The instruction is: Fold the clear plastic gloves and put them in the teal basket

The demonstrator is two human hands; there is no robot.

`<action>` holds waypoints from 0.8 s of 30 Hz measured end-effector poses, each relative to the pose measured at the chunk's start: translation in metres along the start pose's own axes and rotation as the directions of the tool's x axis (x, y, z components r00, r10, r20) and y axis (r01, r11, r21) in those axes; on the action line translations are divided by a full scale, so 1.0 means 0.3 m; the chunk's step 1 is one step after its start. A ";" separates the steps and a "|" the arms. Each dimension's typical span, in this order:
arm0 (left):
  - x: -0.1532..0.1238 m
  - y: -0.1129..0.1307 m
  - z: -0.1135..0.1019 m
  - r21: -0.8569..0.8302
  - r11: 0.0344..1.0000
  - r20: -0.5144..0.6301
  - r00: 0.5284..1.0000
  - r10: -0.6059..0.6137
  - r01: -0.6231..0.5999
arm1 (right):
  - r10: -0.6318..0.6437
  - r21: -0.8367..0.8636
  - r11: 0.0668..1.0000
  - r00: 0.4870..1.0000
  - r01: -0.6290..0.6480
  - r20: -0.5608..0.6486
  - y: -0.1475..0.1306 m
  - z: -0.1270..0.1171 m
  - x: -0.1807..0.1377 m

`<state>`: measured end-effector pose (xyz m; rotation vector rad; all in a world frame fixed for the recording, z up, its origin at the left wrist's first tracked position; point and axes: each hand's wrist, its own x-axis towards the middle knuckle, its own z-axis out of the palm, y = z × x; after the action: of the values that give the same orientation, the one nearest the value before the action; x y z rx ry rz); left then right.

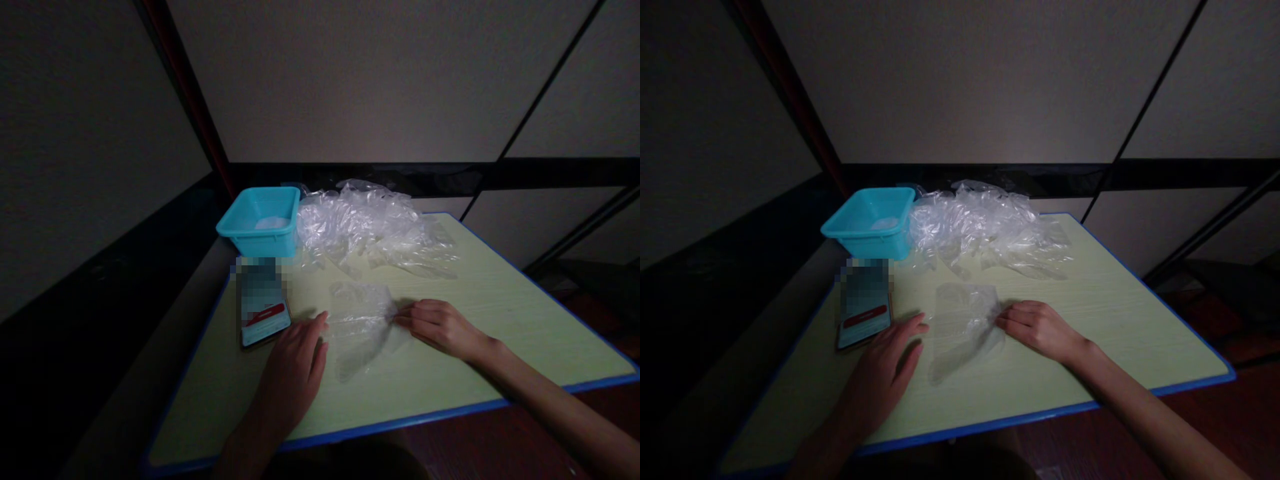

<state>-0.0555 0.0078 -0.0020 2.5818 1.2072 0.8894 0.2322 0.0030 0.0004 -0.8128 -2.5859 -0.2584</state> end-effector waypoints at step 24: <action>0.000 -0.004 -0.002 -0.021 0.999 -0.006 0.999 -0.045 0.044 | 0.079 0.120 0.990 0.996 -0.074 -0.036 0.004 -0.005 0.009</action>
<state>-0.0565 0.0085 -0.0021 2.5278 1.2454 0.8965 0.2314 0.0050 0.0030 -0.8523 -2.4988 -0.0965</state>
